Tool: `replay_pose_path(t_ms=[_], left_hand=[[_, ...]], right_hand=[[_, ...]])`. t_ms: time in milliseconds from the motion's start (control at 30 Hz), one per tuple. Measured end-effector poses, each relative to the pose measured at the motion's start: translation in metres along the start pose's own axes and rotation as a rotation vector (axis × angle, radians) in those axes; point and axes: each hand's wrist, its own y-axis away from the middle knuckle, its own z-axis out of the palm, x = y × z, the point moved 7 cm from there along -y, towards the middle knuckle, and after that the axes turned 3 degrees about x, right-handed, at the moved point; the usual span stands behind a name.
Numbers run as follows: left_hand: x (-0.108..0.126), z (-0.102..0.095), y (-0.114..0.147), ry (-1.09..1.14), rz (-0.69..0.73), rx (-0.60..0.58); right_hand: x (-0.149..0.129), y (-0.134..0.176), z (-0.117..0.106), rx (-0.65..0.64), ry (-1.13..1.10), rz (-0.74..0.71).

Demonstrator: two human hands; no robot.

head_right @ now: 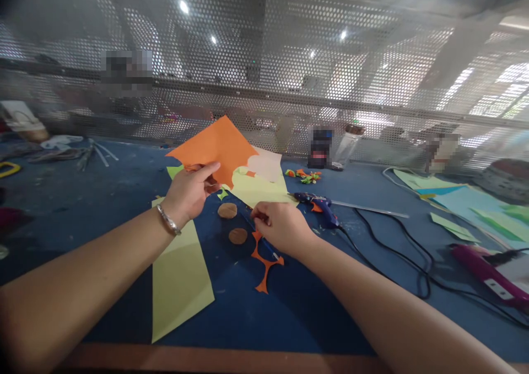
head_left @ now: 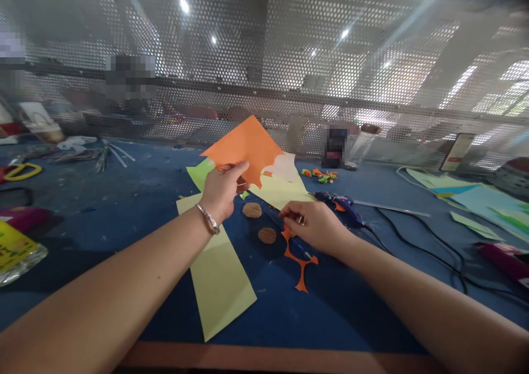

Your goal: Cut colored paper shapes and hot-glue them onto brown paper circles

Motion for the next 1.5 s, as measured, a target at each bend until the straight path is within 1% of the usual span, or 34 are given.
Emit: replay_pose_path(t_ms=[67, 133, 200, 267, 367, 467, 533, 567, 667, 733, 800, 900, 1000, 1067, 1200, 1367, 1500], left_hand=[[0.001, 0.0, 0.002, -0.04, 0.018, -0.005], [0.0, 0.002, 0.005, -0.073, 0.033, -0.018], [-0.002, 0.006, 0.008, -0.078, 0.036, -0.064], [-0.004, 0.011, 0.011, -0.055, 0.027, -0.129], [-0.007, 0.019, 0.016, -0.035, 0.014, -0.215], [-0.007, 0.023, 0.02, -0.051, 0.024, -0.264], [-0.007, 0.025, 0.023, -0.066, 0.046, -0.277], [-0.007, 0.026, 0.024, -0.069, 0.049, -0.286], [-0.012, 0.032, 0.03, -0.064, 0.008, -0.339], [-0.017, 0.036, 0.035, -0.089, -0.064, -0.387], [-0.023, 0.038, 0.042, -0.147, -0.156, -0.431], [-0.027, 0.041, 0.051, -0.18, -0.246, -0.521], [-0.027, 0.045, 0.056, -0.142, -0.261, -0.607], [-0.029, 0.046, 0.057, -0.135, -0.28, -0.639], [-0.031, 0.047, 0.058, -0.145, -0.31, -0.658], [-0.031, 0.047, 0.058, -0.152, -0.312, -0.656], [-0.033, 0.046, 0.057, -0.166, -0.34, -0.641]], right_hand=[[-0.005, 0.001, 0.0, 0.016, 0.049, -0.073], [-0.014, 0.004, -0.001, 0.039, 0.086, -0.185], [-0.022, 0.007, 0.001, 0.033, 0.109, -0.267], [-0.028, 0.009, 0.007, -0.017, 0.129, -0.285], [-0.031, 0.011, 0.016, -0.091, 0.158, -0.273], [-0.032, 0.01, 0.016, -0.089, 0.16, -0.3], [-0.034, 0.01, 0.009, -0.028, 0.152, -0.358], [-0.035, 0.01, 0.003, 0.029, 0.144, -0.394], [-0.035, 0.012, -0.02, 0.252, 0.125, -0.47], [-0.033, 0.013, -0.031, 0.349, 0.154, -0.489], [-0.031, 0.014, -0.036, 0.384, 0.209, -0.498], [-0.03, 0.013, -0.036, 0.373, 0.282, -0.488], [-0.029, 0.012, -0.034, 0.342, 0.314, -0.473], [-0.03, 0.013, -0.034, 0.334, 0.319, -0.474], [-0.033, 0.014, -0.035, 0.327, 0.335, -0.484], [-0.032, 0.013, -0.034, 0.308, 0.351, -0.489], [-0.032, 0.013, -0.033, 0.306, 0.349, -0.497]])
